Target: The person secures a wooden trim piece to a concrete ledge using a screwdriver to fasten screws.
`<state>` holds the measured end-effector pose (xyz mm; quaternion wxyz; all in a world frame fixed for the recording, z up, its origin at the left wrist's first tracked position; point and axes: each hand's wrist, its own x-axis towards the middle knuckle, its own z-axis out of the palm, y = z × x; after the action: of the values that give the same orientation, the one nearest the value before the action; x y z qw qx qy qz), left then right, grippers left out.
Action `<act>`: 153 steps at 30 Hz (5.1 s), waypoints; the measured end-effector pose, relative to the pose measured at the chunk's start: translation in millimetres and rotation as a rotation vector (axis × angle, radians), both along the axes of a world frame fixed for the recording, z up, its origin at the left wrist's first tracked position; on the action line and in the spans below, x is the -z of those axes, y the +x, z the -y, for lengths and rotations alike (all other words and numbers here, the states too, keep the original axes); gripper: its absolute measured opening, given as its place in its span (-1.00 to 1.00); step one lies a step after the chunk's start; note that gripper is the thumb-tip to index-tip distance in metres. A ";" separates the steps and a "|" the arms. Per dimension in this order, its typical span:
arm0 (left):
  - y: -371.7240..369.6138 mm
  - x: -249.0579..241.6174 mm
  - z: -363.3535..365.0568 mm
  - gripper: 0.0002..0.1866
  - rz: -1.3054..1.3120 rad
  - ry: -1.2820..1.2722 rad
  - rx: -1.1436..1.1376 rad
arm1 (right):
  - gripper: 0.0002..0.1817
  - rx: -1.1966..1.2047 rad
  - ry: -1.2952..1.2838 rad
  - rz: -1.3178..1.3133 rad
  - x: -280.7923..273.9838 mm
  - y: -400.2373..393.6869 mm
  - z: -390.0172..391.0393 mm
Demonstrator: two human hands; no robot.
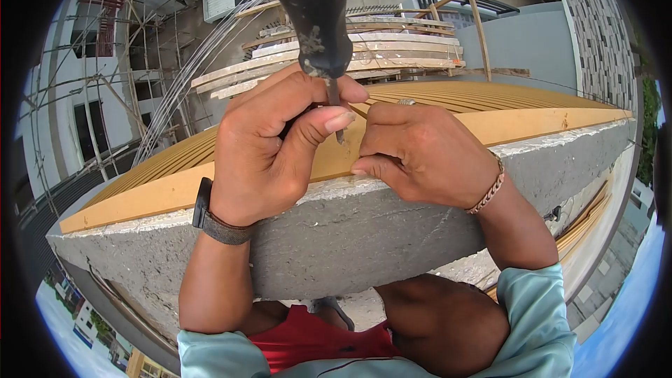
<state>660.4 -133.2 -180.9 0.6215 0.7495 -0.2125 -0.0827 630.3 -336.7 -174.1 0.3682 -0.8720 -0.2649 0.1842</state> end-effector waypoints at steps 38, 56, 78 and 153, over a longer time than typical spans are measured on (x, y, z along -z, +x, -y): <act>3.1 -3.1 -3.2 -0.83 0.020 0.027 0.020 | -0.87 -0.070 -0.158 0.136 -10.9 0.2 -6.2; 3.8 2.6 -1.8 -0.85 0.050 -0.001 0.033 | -0.79 -0.146 -0.191 0.098 -9.3 4.6 -6.7; 5.8 9.8 -1.7 -0.81 -0.409 0.267 0.036 | -0.91 -0.148 0.018 -0.011 -4.2 11.9 5.5; -10.5 -1.4 14.6 -0.81 -0.226 0.087 0.157 | -0.46 -0.018 0.645 0.313 -32.7 76.0 1.3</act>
<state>649.9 -147.8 -179.5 0.6000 0.7427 -0.1955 -0.2240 706.3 -338.0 -141.4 0.5779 -0.7262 -0.3701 -0.0415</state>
